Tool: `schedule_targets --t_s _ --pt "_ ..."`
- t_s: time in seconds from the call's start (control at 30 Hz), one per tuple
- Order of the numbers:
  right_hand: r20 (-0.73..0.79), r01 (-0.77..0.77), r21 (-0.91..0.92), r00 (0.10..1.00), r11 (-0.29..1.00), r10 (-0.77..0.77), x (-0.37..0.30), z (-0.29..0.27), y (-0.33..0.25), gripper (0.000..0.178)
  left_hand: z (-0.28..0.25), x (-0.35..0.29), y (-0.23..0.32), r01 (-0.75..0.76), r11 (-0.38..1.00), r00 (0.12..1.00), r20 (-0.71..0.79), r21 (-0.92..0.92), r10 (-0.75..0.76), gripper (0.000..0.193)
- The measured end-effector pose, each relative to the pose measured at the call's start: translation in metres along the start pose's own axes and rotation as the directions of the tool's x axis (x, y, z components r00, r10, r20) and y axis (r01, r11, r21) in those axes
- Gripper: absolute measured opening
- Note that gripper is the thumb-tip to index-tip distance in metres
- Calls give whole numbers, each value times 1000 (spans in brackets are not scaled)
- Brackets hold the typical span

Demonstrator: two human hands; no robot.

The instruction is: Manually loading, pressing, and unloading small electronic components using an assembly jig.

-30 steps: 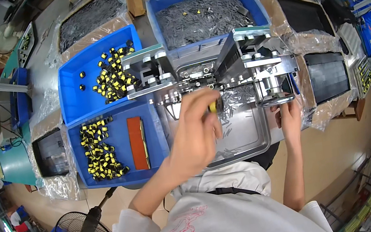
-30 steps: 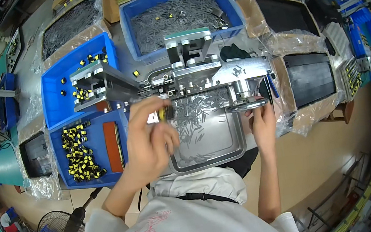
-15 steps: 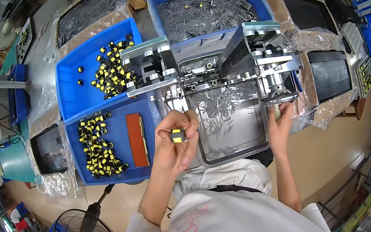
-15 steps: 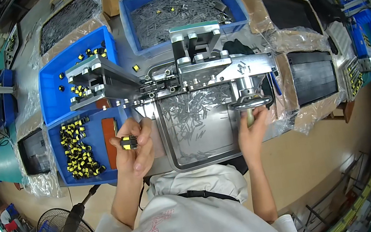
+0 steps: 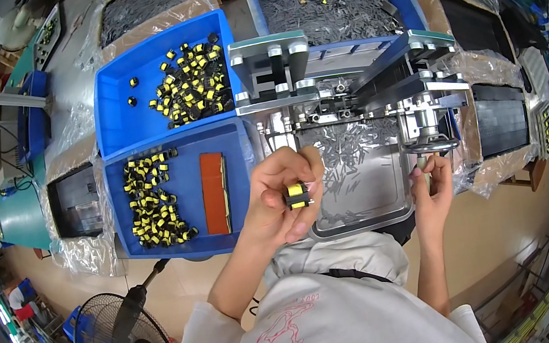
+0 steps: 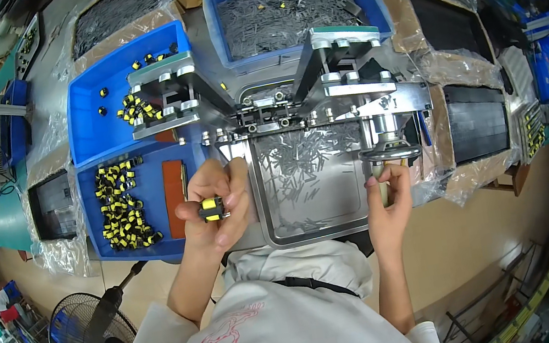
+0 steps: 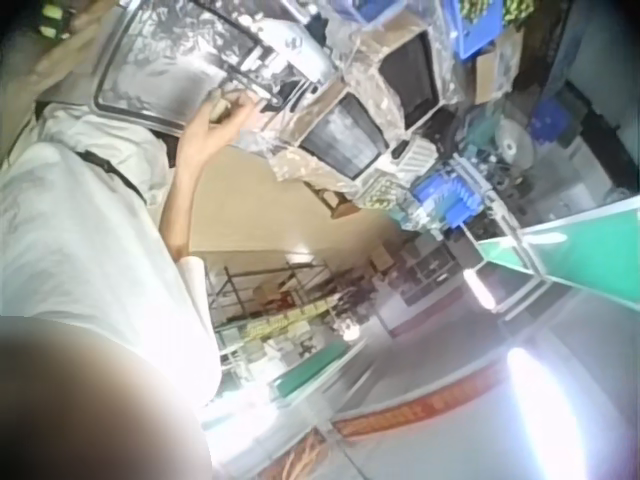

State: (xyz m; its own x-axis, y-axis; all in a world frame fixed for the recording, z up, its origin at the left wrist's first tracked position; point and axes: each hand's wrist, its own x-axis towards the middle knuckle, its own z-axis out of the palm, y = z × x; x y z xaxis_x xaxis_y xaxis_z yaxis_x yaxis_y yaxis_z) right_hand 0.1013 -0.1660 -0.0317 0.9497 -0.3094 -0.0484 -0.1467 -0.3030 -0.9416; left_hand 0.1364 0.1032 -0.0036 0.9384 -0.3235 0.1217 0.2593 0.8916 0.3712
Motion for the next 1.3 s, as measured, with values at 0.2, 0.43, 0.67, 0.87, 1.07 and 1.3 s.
schedule_targets --t_s 0.2,0.43,0.67,0.87,1.07,1.3 --pt "15 -70 49 998 996 69 1 2 -13 20 3 -1 0 11 999 999 38 -39 -10 57" --pt "-45 13 -43 999 999 -15 5 -9 -4 19 7 -2 -1 25 998 998 51 -58 -22 55" --pt "-56 -80 25 995 996 82 9 -18 -27 19 13 -1 0 83 996 997 -2 -20 -83 54" --pt "-45 -49 -12 998 999 49 9 -25 -14 19 6 1 -8 62 996 995 84 -57 -57 55" --pt "-96 7 -72 995 997 -14 16 -43 -10 16 -1 -2 -12 84 994 993 86 -64 -78 52" --pt "-35 407 -703 800 584 -599 11 -27 -54 20 -8 -11 -8 73 993 997 17 -90 -72 47"
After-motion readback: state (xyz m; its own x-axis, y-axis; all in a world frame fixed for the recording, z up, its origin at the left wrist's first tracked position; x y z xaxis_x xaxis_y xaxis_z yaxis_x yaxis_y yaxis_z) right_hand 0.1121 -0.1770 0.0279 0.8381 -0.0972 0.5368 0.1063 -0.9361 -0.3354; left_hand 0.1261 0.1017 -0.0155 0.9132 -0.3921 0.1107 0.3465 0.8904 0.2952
